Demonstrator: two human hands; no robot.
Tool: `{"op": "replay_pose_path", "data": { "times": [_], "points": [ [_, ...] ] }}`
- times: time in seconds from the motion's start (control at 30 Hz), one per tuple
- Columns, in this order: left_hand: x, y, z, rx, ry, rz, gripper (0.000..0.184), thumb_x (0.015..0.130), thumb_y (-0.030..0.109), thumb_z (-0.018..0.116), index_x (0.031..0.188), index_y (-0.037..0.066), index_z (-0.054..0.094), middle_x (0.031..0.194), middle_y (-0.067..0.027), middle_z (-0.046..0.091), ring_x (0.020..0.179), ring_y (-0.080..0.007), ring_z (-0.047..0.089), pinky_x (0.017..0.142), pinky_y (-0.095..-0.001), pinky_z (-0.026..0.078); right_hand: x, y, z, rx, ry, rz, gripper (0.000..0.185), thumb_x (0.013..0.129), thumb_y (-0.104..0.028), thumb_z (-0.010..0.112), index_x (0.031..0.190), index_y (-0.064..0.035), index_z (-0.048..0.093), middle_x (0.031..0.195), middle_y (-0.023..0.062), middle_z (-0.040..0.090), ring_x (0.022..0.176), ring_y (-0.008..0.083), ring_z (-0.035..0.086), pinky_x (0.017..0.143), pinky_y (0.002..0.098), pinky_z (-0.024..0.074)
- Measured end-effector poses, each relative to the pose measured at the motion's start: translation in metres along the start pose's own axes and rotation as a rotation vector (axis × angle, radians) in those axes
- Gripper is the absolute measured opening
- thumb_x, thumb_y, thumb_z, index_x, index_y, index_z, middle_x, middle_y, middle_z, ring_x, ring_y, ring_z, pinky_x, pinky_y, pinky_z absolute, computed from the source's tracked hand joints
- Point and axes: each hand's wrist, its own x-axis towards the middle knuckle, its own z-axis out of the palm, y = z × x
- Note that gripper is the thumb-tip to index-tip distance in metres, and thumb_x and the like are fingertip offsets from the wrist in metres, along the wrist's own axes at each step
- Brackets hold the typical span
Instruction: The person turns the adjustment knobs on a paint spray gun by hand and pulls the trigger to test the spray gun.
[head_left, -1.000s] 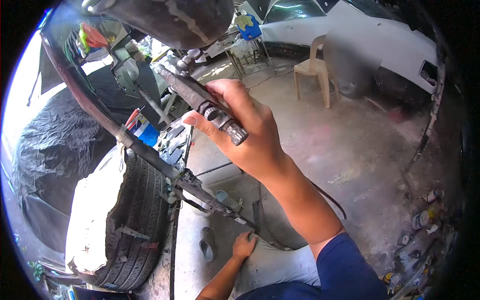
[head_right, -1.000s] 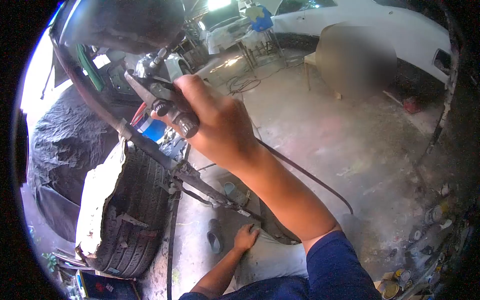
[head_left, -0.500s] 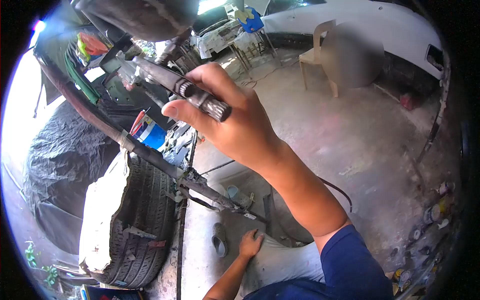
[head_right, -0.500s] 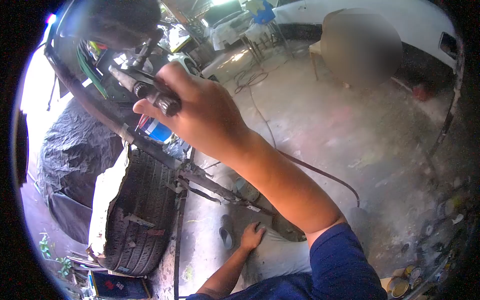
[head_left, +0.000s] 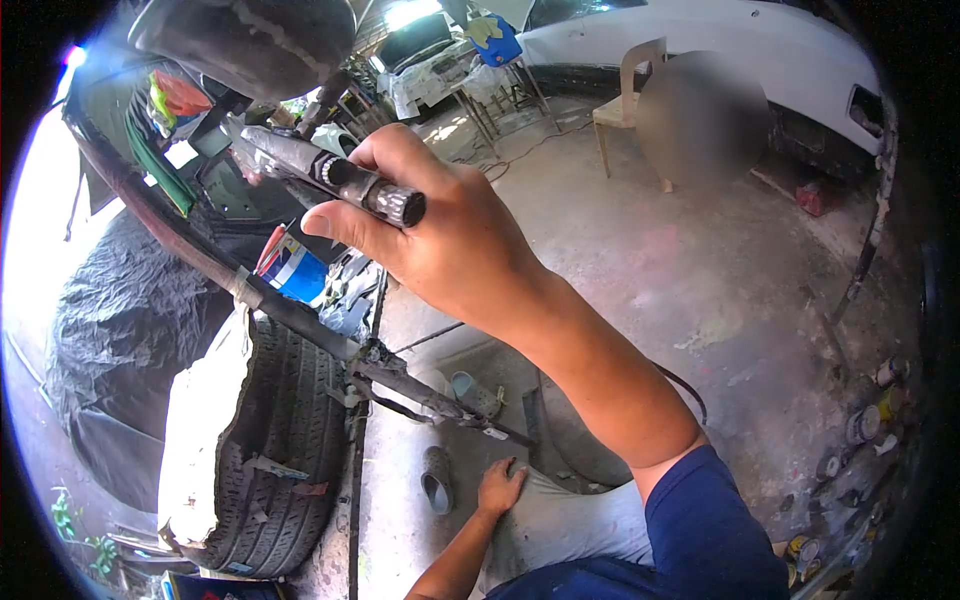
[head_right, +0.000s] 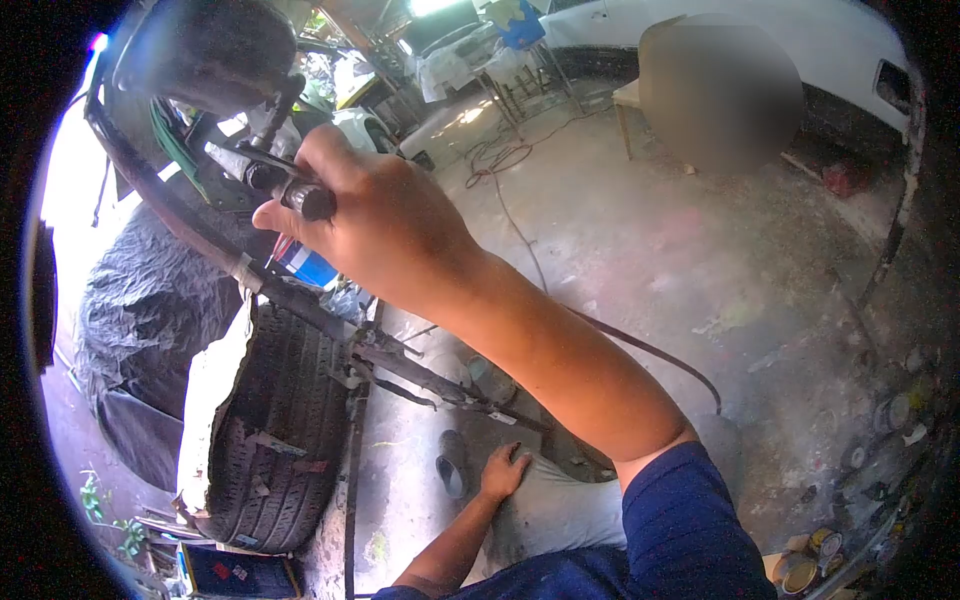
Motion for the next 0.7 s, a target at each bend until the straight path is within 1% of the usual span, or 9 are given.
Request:
{"op": "replay_pose_path", "data": {
  "times": [0.1, 0.2, 0.3, 0.4, 0.5, 0.6, 0.67, 0.7],
  "points": [
    [0.0, 0.002, -0.001, 0.003, 0.003, 0.01, 0.059, 0.095, 0.048, 0.063, 0.135, 0.005, 0.063, 0.139, -0.0194, 0.061, 0.132, -0.0371, 0.055, 0.112, -0.0439, 0.043, -0.004, -0.009, -0.009, 0.161, -0.07, 0.11, 0.047, 0.092, -0.044, 0.077, 0.107, -0.0052, 0.056, 0.078, 0.0137, 0.073, 0.073, 0.0328, 0.075, 0.061, 0.0403, 0.0559],
    [0.0, 0.002, -0.001, 0.004, 0.006, 0.011, 0.06, 0.095, 0.048, 0.063, 0.135, 0.005, 0.063, 0.139, -0.0188, 0.061, 0.132, -0.0367, 0.055, 0.111, -0.0438, 0.043, -0.012, -0.003, -0.006, 0.195, -0.049, 0.057, 0.047, 0.092, -0.045, 0.077, 0.109, -0.0051, 0.057, 0.078, 0.0139, 0.073, 0.073, 0.0306, 0.076, 0.062, 0.0383, 0.055],
    [-0.002, 0.006, -0.002, 0.005, 0.002, -0.001, 0.06, 0.095, 0.049, 0.063, 0.135, 0.005, 0.063, 0.139, -0.0186, 0.061, 0.132, -0.0366, 0.055, 0.112, -0.0436, 0.043, -0.016, 0.001, -0.007, 0.219, -0.082, 0.025, 0.047, 0.092, -0.043, 0.077, 0.112, -0.0052, 0.058, 0.078, 0.014, 0.073, 0.073, 0.03, 0.076, 0.062, 0.0377, 0.0548],
    [-0.001, 0.005, -0.002, 0.011, 0.003, 0.0, 0.061, 0.095, 0.049, 0.063, 0.136, 0.005, 0.062, 0.139, -0.0184, 0.061, 0.132, -0.0367, 0.055, 0.112, -0.0432, 0.043, -0.019, 0.006, 0.001, 0.294, -0.054, -0.009, 0.047, 0.092, -0.042, 0.077, 0.113, -0.005, 0.057, 0.077, 0.0138, 0.073, 0.073, 0.0302, 0.076, 0.062, 0.0374, 0.0548],
    [0.001, 0.002, 0.002, 0.014, 0.01, 0.003, 0.061, 0.095, 0.049, 0.063, 0.136, 0.005, 0.063, 0.14, -0.0181, 0.061, 0.133, -0.0365, 0.055, 0.112, -0.0431, 0.043, -0.017, 0.009, 0.006, 0.305, -0.035, -0.055, 0.046, 0.092, -0.041, 0.077, 0.11, -0.0049, 0.055, 0.077, 0.0143, 0.073, 0.072, 0.0317, 0.076, 0.06, 0.0381, 0.0545],
    [0.0, 0.004, 0.001, 0.005, 0.003, 0.001, 0.061, 0.094, 0.049, 0.063, 0.136, 0.005, 0.063, 0.141, -0.0178, 0.061, 0.133, -0.0363, 0.055, 0.112, -0.043, 0.043, -0.014, 0.007, 0.003, 0.16, -0.066, -0.024, 0.046, 0.091, -0.042, 0.078, 0.107, -0.0059, 0.053, 0.075, 0.0144, 0.072, 0.07, 0.0328, 0.075, 0.058, 0.0394, 0.0547],
    [-0.001, 0.005, 0.001, 0.002, 0.014, 0.009, 0.06, 0.094, 0.049, 0.063, 0.136, 0.005, 0.063, 0.14, -0.0178, 0.061, 0.133, -0.0363, 0.055, 0.112, -0.0429, 0.043, -0.012, 0.012, 0.006, 0.087, -0.013, -0.086, 0.047, 0.091, -0.042, 0.079, 0.105, -0.0065, 0.051, 0.074, 0.0143, 0.071, 0.069, 0.033, 0.075, 0.057, 0.0399, 0.055],
    [-0.001, 0.008, -0.002, -0.008, -0.004, -0.001, 0.061, 0.094, 0.049, 0.062, 0.136, 0.005, 0.063, 0.142, -0.019, 0.06, 0.135, -0.0367, 0.053, 0.114, -0.043, 0.041, -0.011, 0.013, 0.007, 0.05, 0.013, -0.116, 0.047, 0.09, -0.042, 0.079, 0.104, -0.0068, 0.051, 0.073, 0.0143, 0.071, 0.068, 0.0331, 0.074, 0.057, 0.0402, 0.0552]
  ]
}}
